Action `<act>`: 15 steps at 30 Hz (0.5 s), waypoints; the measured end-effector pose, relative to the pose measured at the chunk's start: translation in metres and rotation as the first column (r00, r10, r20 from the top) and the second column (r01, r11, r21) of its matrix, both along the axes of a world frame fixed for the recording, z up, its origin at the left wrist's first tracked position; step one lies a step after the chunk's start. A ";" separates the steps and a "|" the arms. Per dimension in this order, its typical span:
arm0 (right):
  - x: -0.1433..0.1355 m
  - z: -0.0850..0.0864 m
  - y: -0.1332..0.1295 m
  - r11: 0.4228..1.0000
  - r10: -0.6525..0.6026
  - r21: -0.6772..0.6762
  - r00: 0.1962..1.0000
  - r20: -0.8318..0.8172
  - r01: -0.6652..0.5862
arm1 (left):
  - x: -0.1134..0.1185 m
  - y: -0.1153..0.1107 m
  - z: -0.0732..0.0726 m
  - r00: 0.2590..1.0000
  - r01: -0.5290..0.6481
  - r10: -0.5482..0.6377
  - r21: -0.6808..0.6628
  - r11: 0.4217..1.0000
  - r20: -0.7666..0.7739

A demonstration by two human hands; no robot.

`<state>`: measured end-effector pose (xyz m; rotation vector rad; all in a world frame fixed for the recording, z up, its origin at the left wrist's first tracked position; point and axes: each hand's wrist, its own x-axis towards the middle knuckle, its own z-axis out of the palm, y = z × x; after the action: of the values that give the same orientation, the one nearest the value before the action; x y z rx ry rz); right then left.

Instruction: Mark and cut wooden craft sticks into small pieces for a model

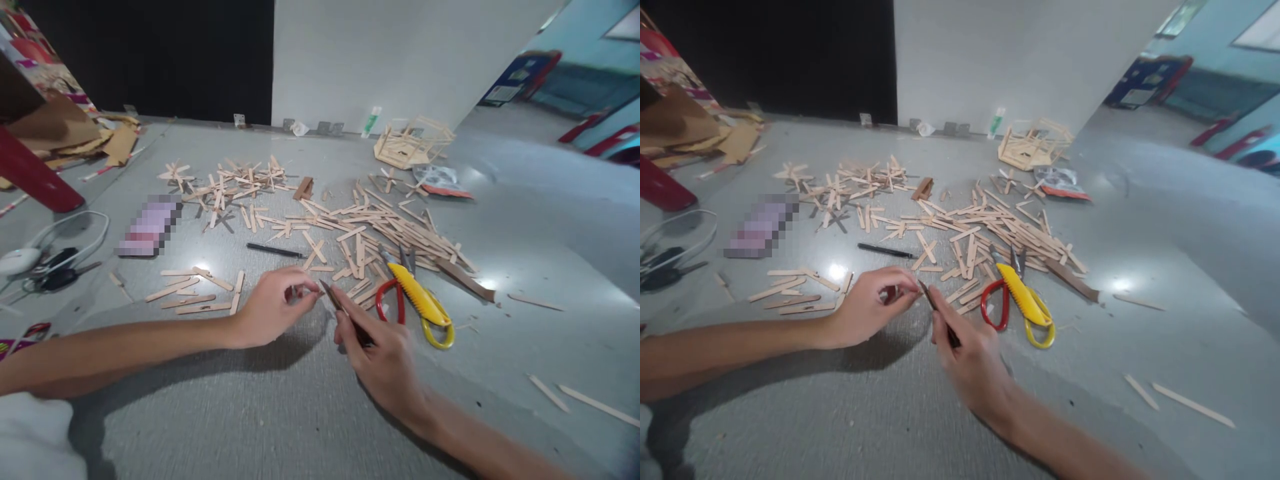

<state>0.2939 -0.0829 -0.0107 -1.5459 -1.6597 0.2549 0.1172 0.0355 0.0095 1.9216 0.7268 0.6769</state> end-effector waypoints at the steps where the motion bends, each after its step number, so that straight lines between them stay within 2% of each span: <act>1: -0.001 -0.001 0.000 1.000 -0.008 0.010 1.000 0.007 0.008 | 0.000 -0.001 -0.003 0.999 -0.039 0.040 -0.010 0.999 0.014; 5: -0.003 -0.002 -0.002 1.000 -0.017 0.022 0.999 0.044 0.016 | 0.001 -0.004 -0.011 0.997 -0.076 0.079 -0.096 0.992 0.025; 8: -0.004 -0.003 -0.002 1.000 -0.002 0.006 0.998 0.070 0.001 | 0.001 -0.004 -0.013 0.996 -0.079 0.082 -0.101 0.992 0.024; 15: -0.007 -0.001 -0.001 1.000 0.012 0.014 0.995 0.102 -0.013 | -0.001 -0.002 -0.014 0.990 -0.124 0.132 0.144 0.982 -0.042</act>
<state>0.2869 -0.0840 -0.0112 -1.5610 -1.7468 0.1723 0.1165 0.0335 -0.0050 2.0401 0.8607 0.7786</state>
